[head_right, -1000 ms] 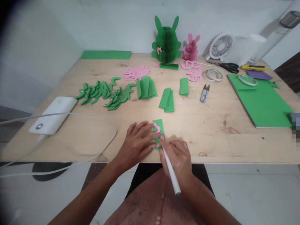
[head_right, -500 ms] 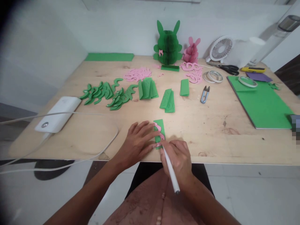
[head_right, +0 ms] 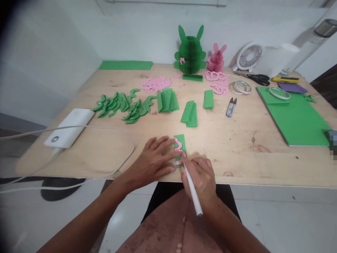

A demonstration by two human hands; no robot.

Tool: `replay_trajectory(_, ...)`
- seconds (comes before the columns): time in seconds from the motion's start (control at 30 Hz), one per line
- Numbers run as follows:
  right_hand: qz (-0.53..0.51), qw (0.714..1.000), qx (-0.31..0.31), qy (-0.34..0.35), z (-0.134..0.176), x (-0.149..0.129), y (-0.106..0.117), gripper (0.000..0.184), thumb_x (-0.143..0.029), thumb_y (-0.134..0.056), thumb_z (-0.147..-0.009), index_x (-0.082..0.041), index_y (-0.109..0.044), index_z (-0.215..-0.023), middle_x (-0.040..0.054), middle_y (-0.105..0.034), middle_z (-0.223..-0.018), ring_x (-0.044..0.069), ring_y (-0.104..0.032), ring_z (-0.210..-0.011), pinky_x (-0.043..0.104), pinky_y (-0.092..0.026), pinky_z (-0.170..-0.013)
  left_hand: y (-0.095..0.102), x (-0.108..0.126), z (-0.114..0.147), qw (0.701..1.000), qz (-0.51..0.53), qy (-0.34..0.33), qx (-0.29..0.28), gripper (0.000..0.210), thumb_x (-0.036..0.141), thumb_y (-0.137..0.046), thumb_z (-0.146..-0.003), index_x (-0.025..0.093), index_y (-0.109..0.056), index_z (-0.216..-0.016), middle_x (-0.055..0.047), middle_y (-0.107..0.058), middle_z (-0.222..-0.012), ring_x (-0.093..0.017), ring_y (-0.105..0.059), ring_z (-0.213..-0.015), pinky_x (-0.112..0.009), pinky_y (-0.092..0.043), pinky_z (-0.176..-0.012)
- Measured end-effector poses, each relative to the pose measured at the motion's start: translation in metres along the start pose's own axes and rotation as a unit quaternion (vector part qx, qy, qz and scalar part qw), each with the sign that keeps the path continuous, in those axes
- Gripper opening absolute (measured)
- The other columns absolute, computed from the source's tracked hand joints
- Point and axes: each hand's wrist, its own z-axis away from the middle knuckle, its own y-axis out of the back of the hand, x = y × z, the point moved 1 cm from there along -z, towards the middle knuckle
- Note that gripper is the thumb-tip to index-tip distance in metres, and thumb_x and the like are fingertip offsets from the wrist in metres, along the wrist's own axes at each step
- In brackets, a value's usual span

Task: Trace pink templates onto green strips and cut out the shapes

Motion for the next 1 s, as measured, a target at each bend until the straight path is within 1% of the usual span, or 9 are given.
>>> replay_trajectory(0.13, -0.001, 1.000, -0.004, -0.002, 0.000, 0.000, 0.000, 0.023, -0.010, -0.055, -0.086, -0.015, -0.064, -0.106, 0.0078, -0.072, -0.081, 0.021, -0.064, -0.077, 0.036, -0.045, -0.072, 0.000, -0.001, 0.001, 1.000, -0.009, -0.006, -0.001, 0.041, 0.041, -0.058, -0.085, 0.038, -0.054, -0.126, -0.005, -0.045, -0.142, -0.031, -0.033, -0.132, -0.051, -0.026, -0.105)
replay_trajectory(0.4, -0.001, 1.000, -0.007, 0.003, 0.001, 0.001, 0.000, 0.022, -0.009, -0.055, -0.085, -0.013, -0.065, -0.105, 0.0087, -0.072, -0.082, 0.022, -0.063, -0.078, 0.035, -0.044, -0.072, -0.004, 0.001, -0.001, 1.000, 0.002, 0.006, 0.018, 0.033, 0.037, -0.056, -0.087, 0.036, -0.059, -0.120, -0.005, -0.048, -0.139, -0.030, -0.035, -0.131, -0.051, -0.025, -0.104)
replay_trajectory(0.8, 0.007, 1.000, -0.013, -0.003, 0.001, 0.000, 0.001, 0.026, -0.010, -0.055, -0.085, -0.015, -0.065, -0.107, 0.0086, -0.072, -0.082, 0.022, -0.063, -0.077, 0.037, -0.045, -0.071, -0.013, 0.008, -0.004, 0.996, -0.012, 0.035, 0.075, 0.023, 0.040, -0.053, -0.089, 0.035, -0.065, -0.108, -0.006, -0.053, -0.133, -0.030, -0.038, -0.127, -0.055, -0.022, -0.103)
replay_trajectory(1.0, 0.002, 1.000, -0.015, -0.012, 0.000, -0.001, 0.001, 0.025, -0.011, -0.054, -0.085, -0.016, -0.066, -0.106, 0.0084, -0.072, -0.082, 0.022, -0.064, -0.077, 0.037, -0.045, -0.071, -0.020, 0.008, -0.003, 0.995, -0.010, 0.042, 0.090, 0.024, 0.037, -0.054, -0.088, 0.035, -0.065, -0.108, -0.005, -0.053, -0.132, -0.030, -0.037, -0.127, -0.054, -0.022, -0.103)
